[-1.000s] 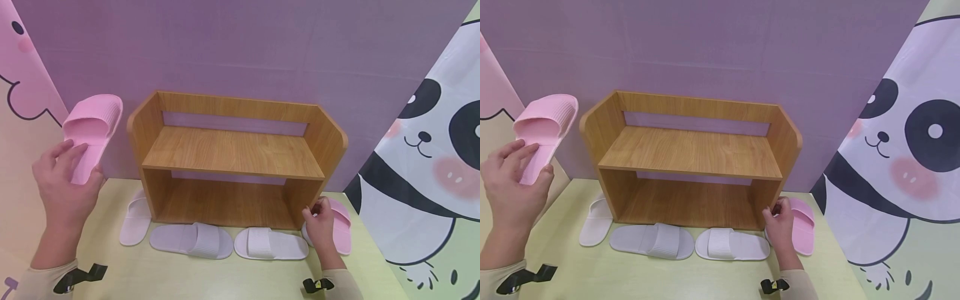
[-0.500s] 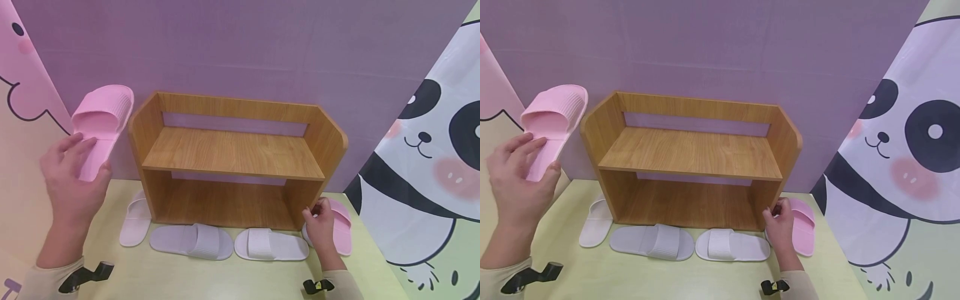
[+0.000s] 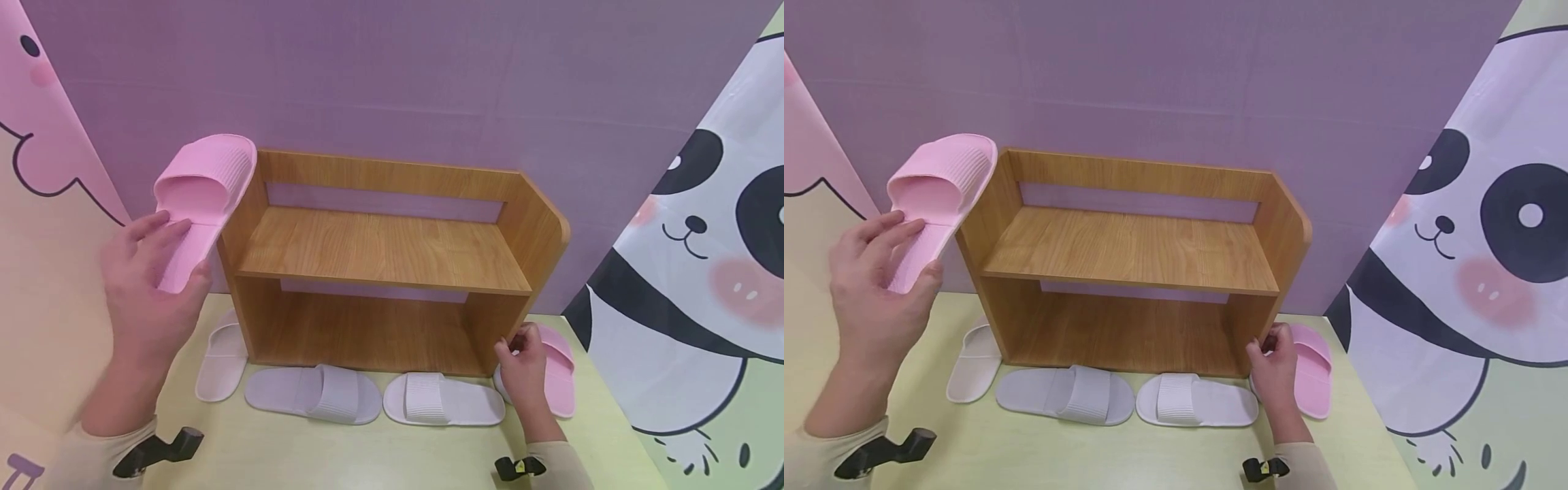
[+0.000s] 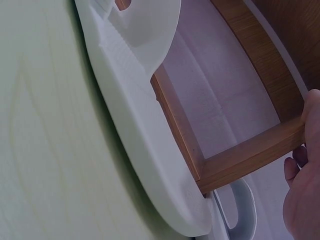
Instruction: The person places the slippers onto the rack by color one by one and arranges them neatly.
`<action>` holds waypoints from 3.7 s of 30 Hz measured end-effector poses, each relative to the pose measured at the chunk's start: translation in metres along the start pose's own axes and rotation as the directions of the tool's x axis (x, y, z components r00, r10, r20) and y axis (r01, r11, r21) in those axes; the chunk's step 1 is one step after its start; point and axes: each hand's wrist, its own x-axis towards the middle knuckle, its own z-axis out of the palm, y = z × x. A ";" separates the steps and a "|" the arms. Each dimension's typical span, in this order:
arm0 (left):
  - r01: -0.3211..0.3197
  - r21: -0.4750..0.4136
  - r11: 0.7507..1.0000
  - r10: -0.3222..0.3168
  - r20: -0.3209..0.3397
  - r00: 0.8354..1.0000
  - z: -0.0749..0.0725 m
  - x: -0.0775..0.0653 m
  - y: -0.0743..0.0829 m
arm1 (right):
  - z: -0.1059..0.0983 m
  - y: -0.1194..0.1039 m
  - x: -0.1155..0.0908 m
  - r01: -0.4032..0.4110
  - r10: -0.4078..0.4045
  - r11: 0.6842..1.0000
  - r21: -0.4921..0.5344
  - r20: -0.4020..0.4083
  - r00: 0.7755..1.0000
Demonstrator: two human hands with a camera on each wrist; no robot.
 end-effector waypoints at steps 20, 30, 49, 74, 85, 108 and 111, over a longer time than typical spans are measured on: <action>-0.075 -0.039 0.996 0.078 0.092 0.993 0.033 -0.005 0.011 | 0.000 0.000 0.000 0.010 -0.009 1.000 0.027 -0.016 1.000; -0.100 -0.027 0.995 0.103 0.126 0.987 0.049 -0.008 0.012 | 0.000 -0.002 -0.001 0.016 -0.016 0.999 0.040 -0.009 1.000; 0.001 0.106 0.994 -0.022 0.196 0.980 0.080 -0.019 0.012 | 0.000 -0.002 0.000 0.021 -0.021 0.999 0.041 -0.013 1.000; 0.054 0.260 0.964 -0.129 0.284 0.950 0.108 -0.026 0.011 | 0.003 0.020 0.003 0.017 -0.016 1.000 0.012 -0.029 0.999; 0.069 0.381 0.922 -0.209 0.338 0.918 0.114 -0.025 0.012 | 0.003 0.037 0.007 -0.023 0.023 1.000 -0.016 -0.017 1.000; 0.046 0.274 0.961 -0.134 0.314 0.940 0.090 -0.030 0.015 | -0.001 0.010 -0.006 0.056 -0.056 0.998 0.003 -0.004 0.998; 0.028 0.191 0.981 -0.076 0.247 0.966 0.081 -0.032 0.013 | -0.001 0.010 -0.007 0.064 -0.064 0.998 0.003 -0.003 0.998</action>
